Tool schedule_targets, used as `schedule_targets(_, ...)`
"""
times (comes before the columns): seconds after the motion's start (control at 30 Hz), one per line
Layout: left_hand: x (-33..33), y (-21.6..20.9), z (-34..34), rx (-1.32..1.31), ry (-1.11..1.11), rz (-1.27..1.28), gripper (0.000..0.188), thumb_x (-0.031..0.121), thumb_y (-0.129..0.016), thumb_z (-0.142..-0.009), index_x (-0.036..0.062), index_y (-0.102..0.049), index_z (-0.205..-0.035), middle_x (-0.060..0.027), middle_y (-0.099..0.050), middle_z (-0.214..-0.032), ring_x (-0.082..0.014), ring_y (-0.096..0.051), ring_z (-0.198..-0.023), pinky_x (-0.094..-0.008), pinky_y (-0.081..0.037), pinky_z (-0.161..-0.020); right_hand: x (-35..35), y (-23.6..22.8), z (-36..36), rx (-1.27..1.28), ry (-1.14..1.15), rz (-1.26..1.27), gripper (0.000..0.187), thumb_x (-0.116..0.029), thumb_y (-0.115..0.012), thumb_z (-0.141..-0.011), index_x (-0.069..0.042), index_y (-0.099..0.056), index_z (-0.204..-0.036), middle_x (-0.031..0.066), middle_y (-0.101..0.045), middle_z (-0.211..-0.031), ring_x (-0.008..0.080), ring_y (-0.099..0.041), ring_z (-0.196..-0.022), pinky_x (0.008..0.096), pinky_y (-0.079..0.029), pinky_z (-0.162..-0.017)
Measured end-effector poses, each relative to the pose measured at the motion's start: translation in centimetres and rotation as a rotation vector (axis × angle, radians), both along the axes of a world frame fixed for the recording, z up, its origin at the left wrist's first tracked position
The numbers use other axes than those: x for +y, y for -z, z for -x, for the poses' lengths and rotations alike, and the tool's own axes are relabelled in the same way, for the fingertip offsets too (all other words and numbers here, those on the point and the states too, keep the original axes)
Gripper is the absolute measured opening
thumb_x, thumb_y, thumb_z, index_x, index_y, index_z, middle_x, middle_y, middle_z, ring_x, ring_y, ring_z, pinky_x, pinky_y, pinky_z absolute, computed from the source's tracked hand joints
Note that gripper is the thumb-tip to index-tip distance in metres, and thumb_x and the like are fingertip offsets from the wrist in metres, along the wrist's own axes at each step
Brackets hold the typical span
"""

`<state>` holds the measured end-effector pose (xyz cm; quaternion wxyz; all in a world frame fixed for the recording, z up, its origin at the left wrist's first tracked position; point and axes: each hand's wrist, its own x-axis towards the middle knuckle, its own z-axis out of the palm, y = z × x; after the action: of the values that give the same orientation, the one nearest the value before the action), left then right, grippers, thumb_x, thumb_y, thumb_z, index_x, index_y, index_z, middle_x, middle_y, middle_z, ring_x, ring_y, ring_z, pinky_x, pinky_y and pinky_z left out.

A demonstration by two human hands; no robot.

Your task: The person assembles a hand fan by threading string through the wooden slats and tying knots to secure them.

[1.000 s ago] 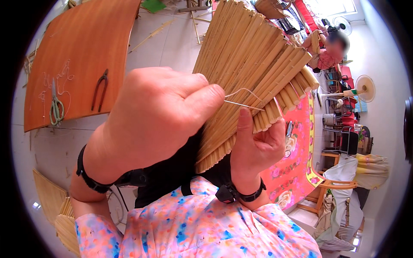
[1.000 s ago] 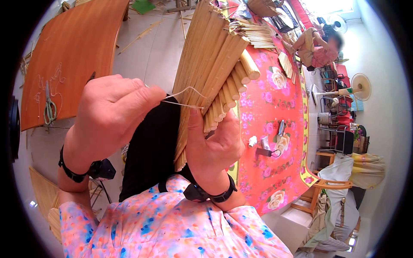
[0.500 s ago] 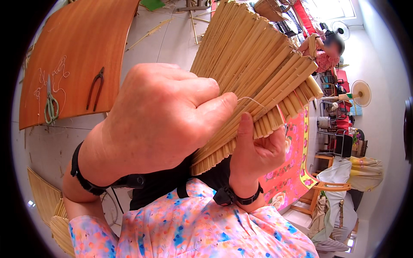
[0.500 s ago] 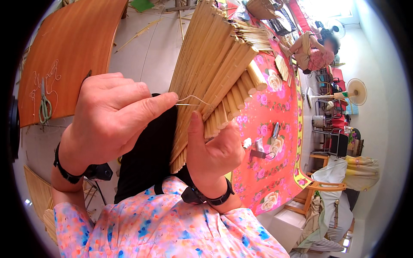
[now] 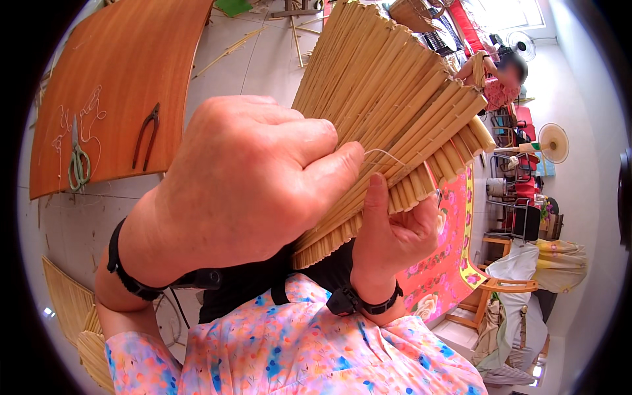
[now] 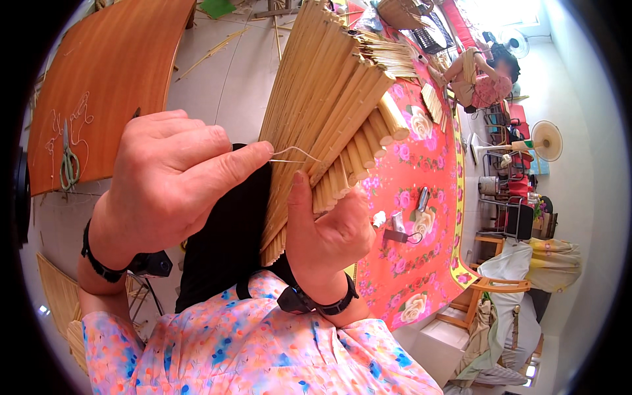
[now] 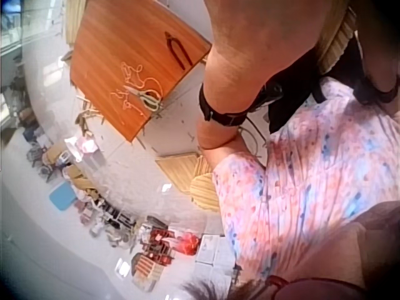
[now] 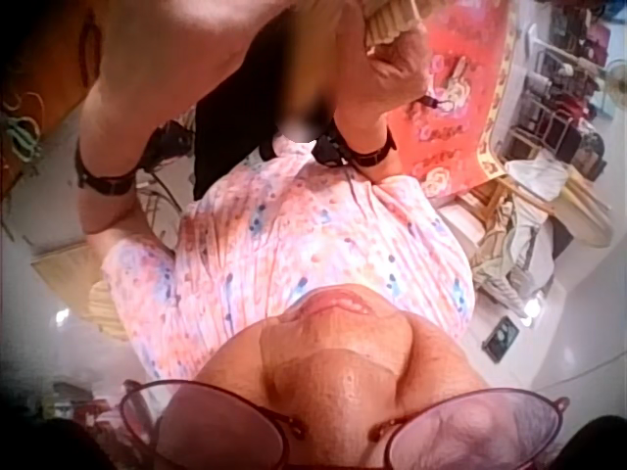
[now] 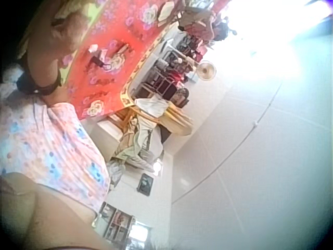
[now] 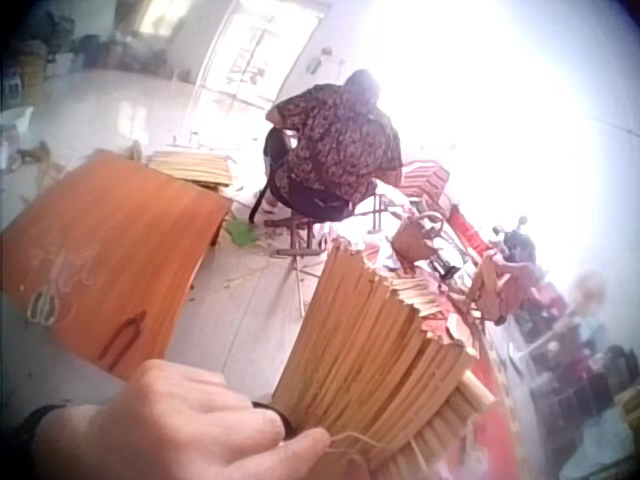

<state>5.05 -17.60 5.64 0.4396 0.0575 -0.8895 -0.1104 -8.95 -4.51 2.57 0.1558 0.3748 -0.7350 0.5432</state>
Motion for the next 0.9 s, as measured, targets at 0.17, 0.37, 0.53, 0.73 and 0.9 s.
schedule_targets(0.17, 0.04, -0.18, 0.06, -0.010, -0.013, 0.013, 0.032, 0.008, -0.063, -0.063, 0.0045, -0.072, -0.094, -0.0005, -0.048, -0.059, -0.0162, -0.048, -0.049, -0.0301, -0.034, -0.043, -0.03, -0.06, -0.02, -0.003, -0.014, -0.005, 0.034, -0.022, -0.085, -0.070, -0.003, -0.057, -0.071, 0.0075, -0.060, -0.060, 0.0149, -0.054, -0.048, 0.0283, -0.043, -0.047)
schedule_targets(0.37, 0.21, -0.30, 0.01, -0.016, -0.021, 0.019, 0.033, 0.009, -0.064, -0.062, 0.0045, -0.072, -0.094, -0.0003, -0.047, -0.059, -0.0160, -0.046, -0.048, -0.0301, -0.033, -0.043, -0.01, -0.08, 0.01, -0.006, -0.022, -0.004, 0.033, -0.021, -0.085, -0.070, -0.003, -0.057, -0.071, 0.0072, -0.058, -0.060, 0.0140, -0.052, -0.047, 0.0281, -0.042, -0.046)
schedule_targets(0.53, 0.30, -0.25, 0.04, -0.012, -0.015, 0.009, 0.033, 0.008, -0.064, -0.062, 0.0043, -0.072, -0.094, -0.0002, -0.047, -0.059, -0.0161, -0.046, -0.049, -0.0299, -0.033, -0.043, 0.04, -0.15, 0.01, -0.010, -0.025, -0.008, 0.033, -0.020, -0.085, -0.070, -0.003, -0.057, -0.072, 0.0069, -0.057, -0.059, 0.0133, -0.051, -0.047, 0.0279, -0.040, -0.045)
schedule_targets(0.73, 0.34, -0.35, -0.04, -0.027, -0.016, 0.001, 0.033, 0.008, -0.063, -0.062, 0.0043, -0.072, -0.094, -0.0002, -0.047, -0.059, -0.0157, -0.047, -0.049, -0.0297, -0.033, -0.043, 0.07, -0.16, 0.02, -0.013, -0.026, -0.009, 0.032, -0.019, -0.085, -0.070, -0.003, -0.057, -0.072, 0.0066, -0.056, -0.059, 0.0125, -0.049, -0.047, 0.0277, -0.039, -0.044)
schedule_targets(0.9, 0.39, -0.34, 0.00, -0.016, -0.020, 0.027, 0.034, 0.009, -0.063, -0.062, 0.0036, -0.072, -0.095, -0.0002, -0.047, -0.060, -0.0153, -0.047, -0.049, -0.0294, -0.033, -0.043, 0.17, -0.13, 0.06, -0.020, -0.024, -0.017, 0.032, -0.019, -0.085, -0.071, -0.003, -0.057, -0.072, 0.0064, -0.055, -0.058, 0.0118, -0.048, -0.046, 0.0275, -0.038, -0.044)
